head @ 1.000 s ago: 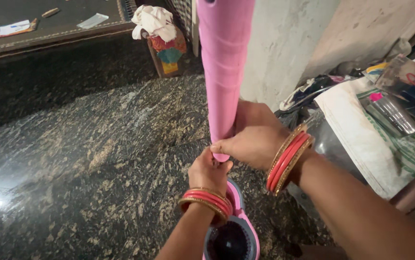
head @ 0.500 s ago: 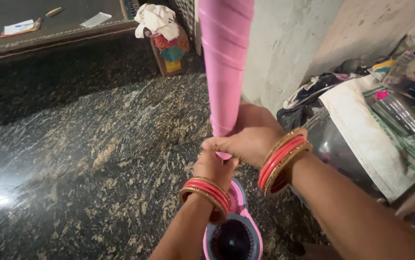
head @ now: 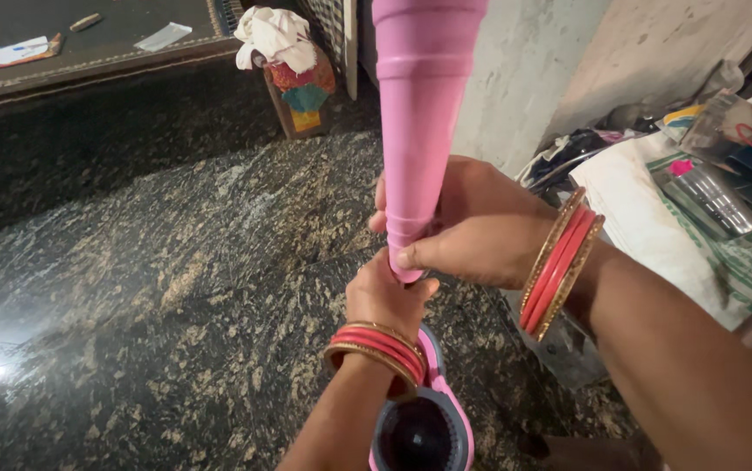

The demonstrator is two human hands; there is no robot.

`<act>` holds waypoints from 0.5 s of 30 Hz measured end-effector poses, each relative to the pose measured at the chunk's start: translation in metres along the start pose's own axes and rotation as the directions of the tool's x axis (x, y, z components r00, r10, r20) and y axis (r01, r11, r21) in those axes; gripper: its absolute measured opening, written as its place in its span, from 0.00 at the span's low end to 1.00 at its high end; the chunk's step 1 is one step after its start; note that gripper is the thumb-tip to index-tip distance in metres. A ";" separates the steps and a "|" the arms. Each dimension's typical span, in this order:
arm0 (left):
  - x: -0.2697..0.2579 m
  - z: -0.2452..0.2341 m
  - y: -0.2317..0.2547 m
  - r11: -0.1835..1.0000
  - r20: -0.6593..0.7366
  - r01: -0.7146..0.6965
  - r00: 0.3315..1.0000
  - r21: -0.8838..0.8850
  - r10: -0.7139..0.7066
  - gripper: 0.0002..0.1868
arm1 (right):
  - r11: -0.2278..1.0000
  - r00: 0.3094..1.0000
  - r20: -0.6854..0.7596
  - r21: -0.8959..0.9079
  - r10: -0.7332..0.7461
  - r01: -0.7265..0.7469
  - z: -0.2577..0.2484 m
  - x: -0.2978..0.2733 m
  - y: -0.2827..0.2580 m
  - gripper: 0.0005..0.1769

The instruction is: The person assembles a mop by attaching a pink handle to a mop head. They insert the handle into the mop head base and twist it to secure the connection. The person then holds the assembled mop upright.

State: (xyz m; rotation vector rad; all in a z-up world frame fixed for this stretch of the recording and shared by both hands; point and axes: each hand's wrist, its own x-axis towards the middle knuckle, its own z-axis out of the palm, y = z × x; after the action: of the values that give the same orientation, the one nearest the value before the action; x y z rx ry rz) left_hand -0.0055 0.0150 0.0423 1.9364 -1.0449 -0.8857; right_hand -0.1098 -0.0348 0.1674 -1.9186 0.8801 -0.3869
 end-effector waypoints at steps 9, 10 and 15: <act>0.025 0.035 -0.050 0.995 -0.049 -0.094 0.994 -0.032 0.093 0.18 | 0.901 0.919 -0.275 -0.251 0.283 -0.353 0.030 0.012 0.025 0.21; 0.028 0.037 -0.054 0.999 -0.022 -0.053 0.998 0.004 0.053 0.17 | 0.916 0.918 -0.314 -0.237 0.243 -0.324 0.035 0.011 0.031 0.21; 0.024 0.033 -0.047 0.999 0.007 0.018 1.000 -0.033 -0.017 0.17 | 0.977 0.925 -0.365 -0.139 0.100 -0.160 0.041 0.005 0.048 0.16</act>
State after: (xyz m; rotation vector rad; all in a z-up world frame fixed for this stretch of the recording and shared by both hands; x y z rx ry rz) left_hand -0.0053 0.0026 -0.0190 1.9192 -1.0127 -0.9143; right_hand -0.1022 -0.0260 0.1055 -1.9589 1.3081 -0.6112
